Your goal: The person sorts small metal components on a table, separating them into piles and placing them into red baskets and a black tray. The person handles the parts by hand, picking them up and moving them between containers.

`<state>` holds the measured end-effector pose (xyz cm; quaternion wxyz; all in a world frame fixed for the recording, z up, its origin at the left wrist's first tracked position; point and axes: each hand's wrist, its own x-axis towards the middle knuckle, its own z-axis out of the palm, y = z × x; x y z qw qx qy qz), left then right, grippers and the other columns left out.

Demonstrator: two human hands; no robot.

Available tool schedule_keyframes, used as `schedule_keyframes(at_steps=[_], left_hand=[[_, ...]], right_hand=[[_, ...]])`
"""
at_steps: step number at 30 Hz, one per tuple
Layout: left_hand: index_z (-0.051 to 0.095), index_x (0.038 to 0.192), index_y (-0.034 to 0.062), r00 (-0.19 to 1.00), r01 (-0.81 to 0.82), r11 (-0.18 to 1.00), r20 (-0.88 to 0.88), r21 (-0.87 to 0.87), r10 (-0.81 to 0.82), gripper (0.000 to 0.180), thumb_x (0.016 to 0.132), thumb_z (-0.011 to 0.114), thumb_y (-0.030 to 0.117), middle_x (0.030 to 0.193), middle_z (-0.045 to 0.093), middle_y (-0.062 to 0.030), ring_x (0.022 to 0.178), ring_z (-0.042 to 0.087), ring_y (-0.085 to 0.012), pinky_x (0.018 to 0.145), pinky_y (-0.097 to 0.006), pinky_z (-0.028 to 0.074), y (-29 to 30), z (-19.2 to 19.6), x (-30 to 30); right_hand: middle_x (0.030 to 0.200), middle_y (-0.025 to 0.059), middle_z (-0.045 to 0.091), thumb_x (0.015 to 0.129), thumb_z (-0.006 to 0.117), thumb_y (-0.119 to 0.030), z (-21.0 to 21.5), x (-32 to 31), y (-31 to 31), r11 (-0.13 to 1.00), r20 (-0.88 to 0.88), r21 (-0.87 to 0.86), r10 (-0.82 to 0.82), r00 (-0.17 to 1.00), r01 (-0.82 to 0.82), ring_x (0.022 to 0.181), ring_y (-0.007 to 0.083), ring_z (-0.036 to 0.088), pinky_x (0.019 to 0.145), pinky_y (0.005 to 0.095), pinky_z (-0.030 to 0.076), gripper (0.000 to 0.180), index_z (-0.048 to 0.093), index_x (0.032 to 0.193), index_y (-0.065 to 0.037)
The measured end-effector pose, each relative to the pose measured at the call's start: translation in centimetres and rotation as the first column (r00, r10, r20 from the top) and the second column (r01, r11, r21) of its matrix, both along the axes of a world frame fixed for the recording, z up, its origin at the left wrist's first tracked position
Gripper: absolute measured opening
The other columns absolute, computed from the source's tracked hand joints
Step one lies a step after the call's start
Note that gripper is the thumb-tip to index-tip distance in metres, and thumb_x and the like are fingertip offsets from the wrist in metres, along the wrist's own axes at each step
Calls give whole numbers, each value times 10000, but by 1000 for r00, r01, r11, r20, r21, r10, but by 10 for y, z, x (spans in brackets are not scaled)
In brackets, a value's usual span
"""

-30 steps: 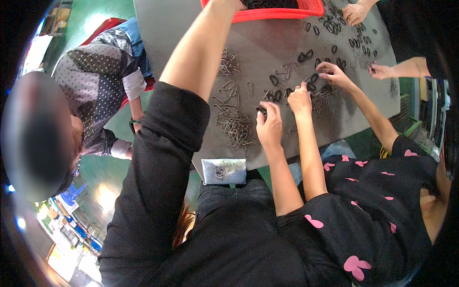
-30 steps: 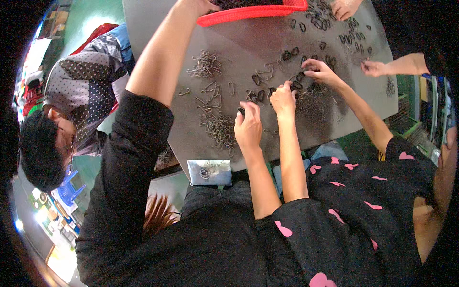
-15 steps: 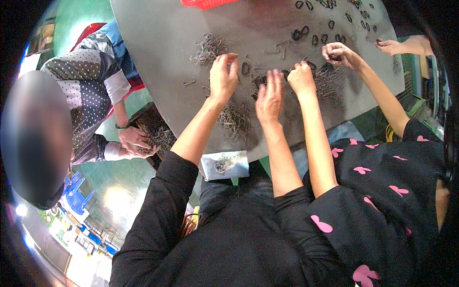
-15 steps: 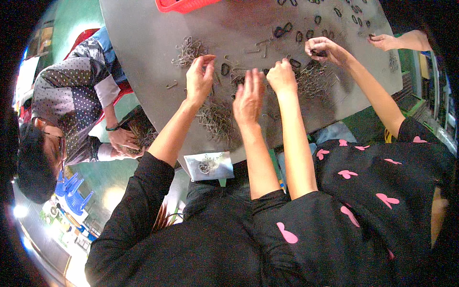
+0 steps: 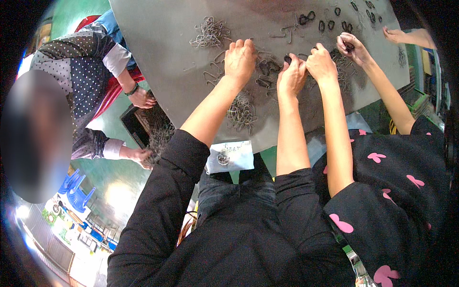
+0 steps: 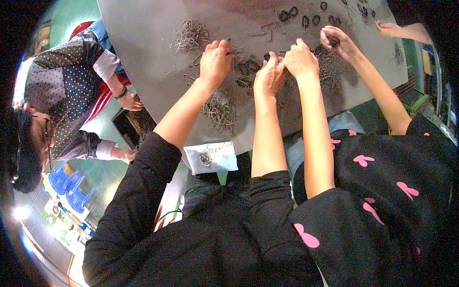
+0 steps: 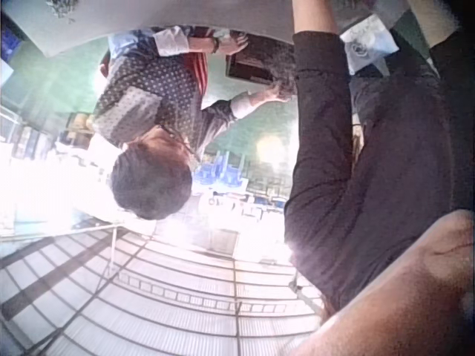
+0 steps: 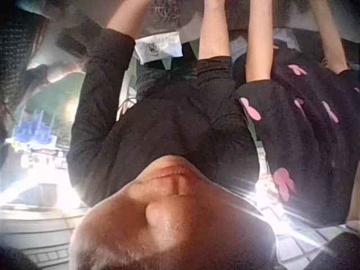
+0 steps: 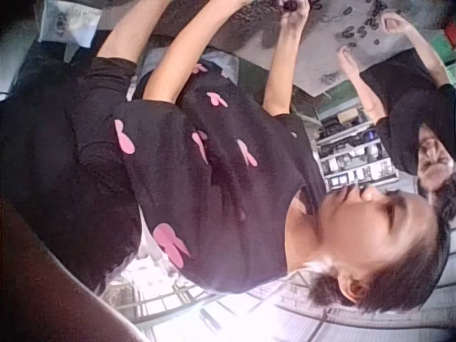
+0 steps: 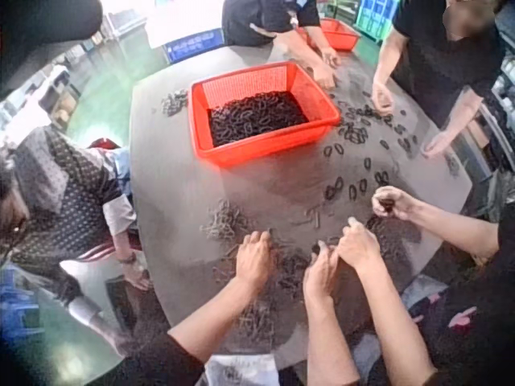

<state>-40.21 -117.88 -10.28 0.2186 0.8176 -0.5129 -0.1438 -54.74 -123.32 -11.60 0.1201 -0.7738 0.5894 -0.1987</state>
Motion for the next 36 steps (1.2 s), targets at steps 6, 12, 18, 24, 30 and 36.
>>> schedule_keyframes(at_steps=[6, 12, 18, 24, 30, 36], left_hand=[[524, 1020, 77, 999, 21, 991, 39, -133, -16, 364, 694, 686, 63, 947, 565, -135, 935, 538, -340, 814, -419, 445, 20, -4, -2], [566, 978, 42, 995, 12, 994, -100, -112, -23, 310, 692, 685, 51, 825, 592, -120, 820, 585, -319, 740, -398, 483, 29, -10, 5], [599, 915, -9, 231, -175, 981, -965, 87, 127, 175, 819, 654, 126, 795, 634, -39, 687, 589, -103, 615, -258, 487, 36, -1, 4], [614, 931, 35, 913, 80, 978, -379, -190, -149, 205, 754, 670, 123, 819, 621, -113, 727, 623, -238, 652, -362, 504, 32, -16, -27], [621, 880, 45, 967, 133, 990, -211, -44, -139, 188, 733, 689, 141, 824, 611, -122, 785, 624, -306, 680, -405, 495, 45, -21, -20], [621, 884, 41, 933, 142, 985, -319, -99, -167, 151, 792, 663, 153, 831, 618, -105, 717, 614, -206, 640, -332, 491, 64, -11, 11]], right_hand=[[926, 110, 607, 757, 666, -73, 10, -10, 9, 966, 123, 258, -28, 992, -4, 860, 292, 593, 752, 433, 467, 221, 620, 973, -74], [778, 26, 639, 725, 757, -79, 18, -33, 29, 790, 597, 610, -414, 687, -55, 712, 90, 578, 725, 232, 465, 308, 631, 1002, -29], [809, -30, 611, 826, 654, -160, 15, -56, 46, 542, 599, 800, -704, 382, -255, 719, 73, 578, 580, 199, 418, 144, 589, 941, -103], [626, -35, 475, 786, 659, -144, -6, -37, 32, 870, 509, 471, -132, 851, -146, 554, 82, 473, 504, 248, 383, 153, 601, 905, -67], [695, 76, 591, 747, 714, -246, 16, -11, 24, 936, 43, 307, 167, 985, -172, 700, 279, 596, 638, 404, 449, 275, 611, 974, -129], [803, 108, 656, 721, 712, -306, 30, 1, 14, 864, -63, 482, 199, 978, -145, 826, 312, 637, 700, 405, 476, 290, 626, 934, -129]])
